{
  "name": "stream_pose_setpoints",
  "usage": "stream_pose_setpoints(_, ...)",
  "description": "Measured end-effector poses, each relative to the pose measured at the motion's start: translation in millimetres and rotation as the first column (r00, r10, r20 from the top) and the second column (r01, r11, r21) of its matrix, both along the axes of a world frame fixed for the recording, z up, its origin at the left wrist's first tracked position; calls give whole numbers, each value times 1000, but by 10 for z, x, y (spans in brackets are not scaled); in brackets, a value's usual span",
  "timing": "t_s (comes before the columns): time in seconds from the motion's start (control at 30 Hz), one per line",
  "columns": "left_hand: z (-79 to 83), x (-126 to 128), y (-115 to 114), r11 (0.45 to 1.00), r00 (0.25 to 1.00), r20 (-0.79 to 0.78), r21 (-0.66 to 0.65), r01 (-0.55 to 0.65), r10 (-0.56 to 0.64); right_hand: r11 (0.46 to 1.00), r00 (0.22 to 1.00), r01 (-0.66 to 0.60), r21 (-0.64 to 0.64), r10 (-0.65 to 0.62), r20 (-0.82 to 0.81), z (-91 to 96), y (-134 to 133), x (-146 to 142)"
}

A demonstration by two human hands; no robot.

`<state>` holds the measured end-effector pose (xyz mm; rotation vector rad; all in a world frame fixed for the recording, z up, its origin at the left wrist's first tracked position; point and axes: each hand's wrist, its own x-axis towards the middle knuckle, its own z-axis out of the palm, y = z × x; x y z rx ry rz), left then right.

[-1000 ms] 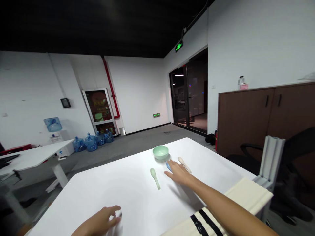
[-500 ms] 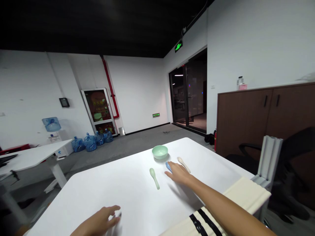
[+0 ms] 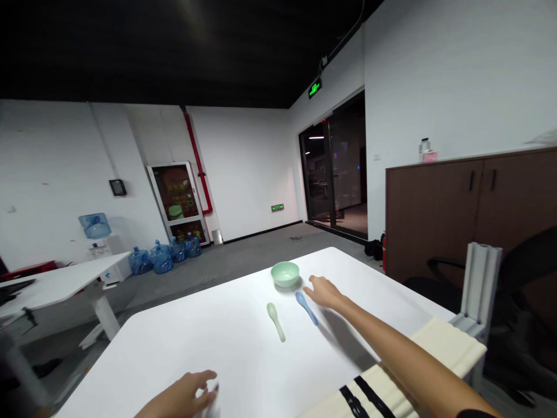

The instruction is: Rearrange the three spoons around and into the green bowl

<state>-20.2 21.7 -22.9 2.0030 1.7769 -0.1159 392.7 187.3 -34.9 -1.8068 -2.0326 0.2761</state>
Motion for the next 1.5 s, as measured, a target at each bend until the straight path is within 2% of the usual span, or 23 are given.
stream_pose_setpoints(0.13, 15, -2, -5, 1000, 1000, -5, -7, -14, 14, 995, 995, 104, 8, -104, -5, 25, 208, 153)
stream_pose_setpoints(0.3, 40, 18, -9, 1000, 1000, -15, -16, -8, 8, 960, 960, 278, -13, -279, -15, -142, 256, 296)
stream_pose_setpoints(0.5, -15, 4, 35, 1000, 1000, 10, -29, 1, -1, 940, 941, 339, -47, -337, 41, -262, 247, 432)
stream_pose_setpoints(0.77, -39, -32, 41, 999, 1000, 18, -37, -14, 15, 937, 944, 329, -115, -322, 73, -308, 275, 512)
stream_pose_setpoints(1.07, 0, -30, 13, 1000, 1000, 12, -25, -11, 12, 930, 946, 313, -194, -287, 151, -264, 196, 514)
stream_pose_setpoints(1.5, 63, 17, -23, 1000, 1000, -11, -15, -14, 14, 923, 953, 276, -268, -227, 199, -405, 230, 531)
